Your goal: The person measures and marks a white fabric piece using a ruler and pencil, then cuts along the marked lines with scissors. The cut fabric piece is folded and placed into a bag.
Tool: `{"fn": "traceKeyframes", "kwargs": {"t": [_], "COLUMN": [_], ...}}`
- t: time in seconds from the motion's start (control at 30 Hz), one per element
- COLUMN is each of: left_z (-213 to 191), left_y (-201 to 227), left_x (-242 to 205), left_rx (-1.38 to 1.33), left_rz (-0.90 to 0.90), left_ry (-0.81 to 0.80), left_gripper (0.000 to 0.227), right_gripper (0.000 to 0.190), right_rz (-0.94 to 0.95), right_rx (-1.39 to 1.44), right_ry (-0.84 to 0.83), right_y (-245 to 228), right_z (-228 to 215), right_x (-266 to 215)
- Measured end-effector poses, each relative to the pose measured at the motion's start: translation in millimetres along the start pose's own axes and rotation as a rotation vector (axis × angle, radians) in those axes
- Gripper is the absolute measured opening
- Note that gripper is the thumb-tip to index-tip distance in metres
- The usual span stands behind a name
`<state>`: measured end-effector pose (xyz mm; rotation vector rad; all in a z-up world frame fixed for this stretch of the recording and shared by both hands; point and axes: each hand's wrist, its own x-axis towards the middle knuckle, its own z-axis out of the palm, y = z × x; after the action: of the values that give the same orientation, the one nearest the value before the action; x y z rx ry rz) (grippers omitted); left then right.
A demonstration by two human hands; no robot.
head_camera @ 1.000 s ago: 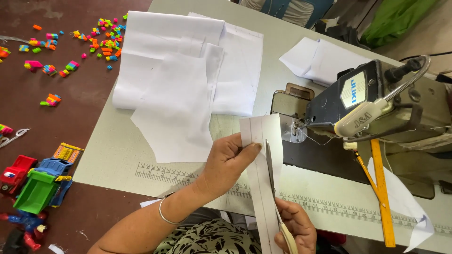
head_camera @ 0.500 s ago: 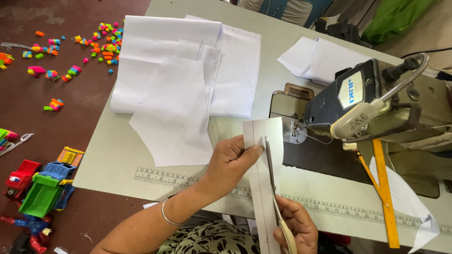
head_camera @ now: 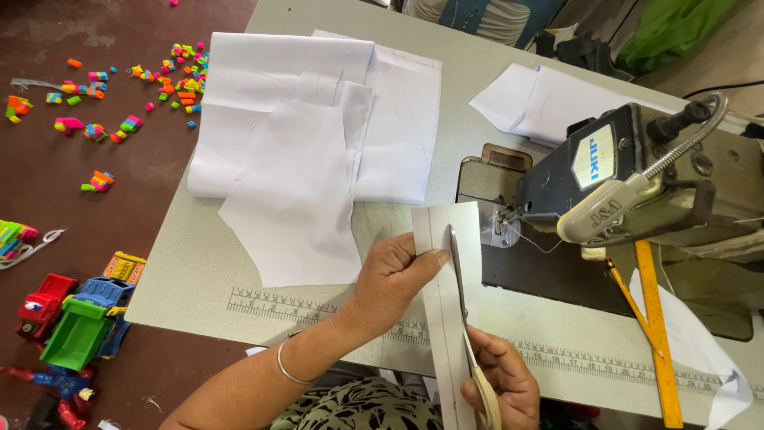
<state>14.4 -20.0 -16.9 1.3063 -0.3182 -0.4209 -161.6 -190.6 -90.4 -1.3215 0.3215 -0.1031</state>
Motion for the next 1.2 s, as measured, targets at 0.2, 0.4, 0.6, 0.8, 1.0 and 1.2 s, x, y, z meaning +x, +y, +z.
{"fn": "traceKeyframes", "kwargs": {"t": [0.2,0.4,0.6,0.8,1.0,1.2], "left_z": [2.4,1.3,-3.0,-2.5,-2.6,-2.5], "left_y": [1.2,-4.4,-15.5,1.9,2.6,-11.4], "left_x": [0.6,5.4,8.6,3.4,8.1,14.7], "left_rx": [-0.006,0.0,0.101,-0.007,-0.022,0.016], "left_rz": [0.002,0.057,0.015,-0.052,-0.134,-0.136], "left_ry": [-0.019,-0.001,0.056,0.001,0.018,0.03], "left_gripper": [0.047,0.053,0.047,0.046,0.043,0.04], "right_gripper": [0.076,0.076,0.08,0.075,0.074,0.083], "right_rz": [-0.104,-0.052,0.162,-0.023,0.123,0.196], "right_rx": [0.092,0.061,-0.375,-0.499,-0.471,-0.565], "right_ry": [0.048,0.056,0.015,0.068,0.111,0.048], "right_y": [-0.9,-8.8,23.2,14.0,9.0,25.2], "right_z": [11.8,13.9,-55.4,-39.6,-32.7,-53.5], "right_x": [12.0,20.1,58.4,67.8,80.6,109.7]}}
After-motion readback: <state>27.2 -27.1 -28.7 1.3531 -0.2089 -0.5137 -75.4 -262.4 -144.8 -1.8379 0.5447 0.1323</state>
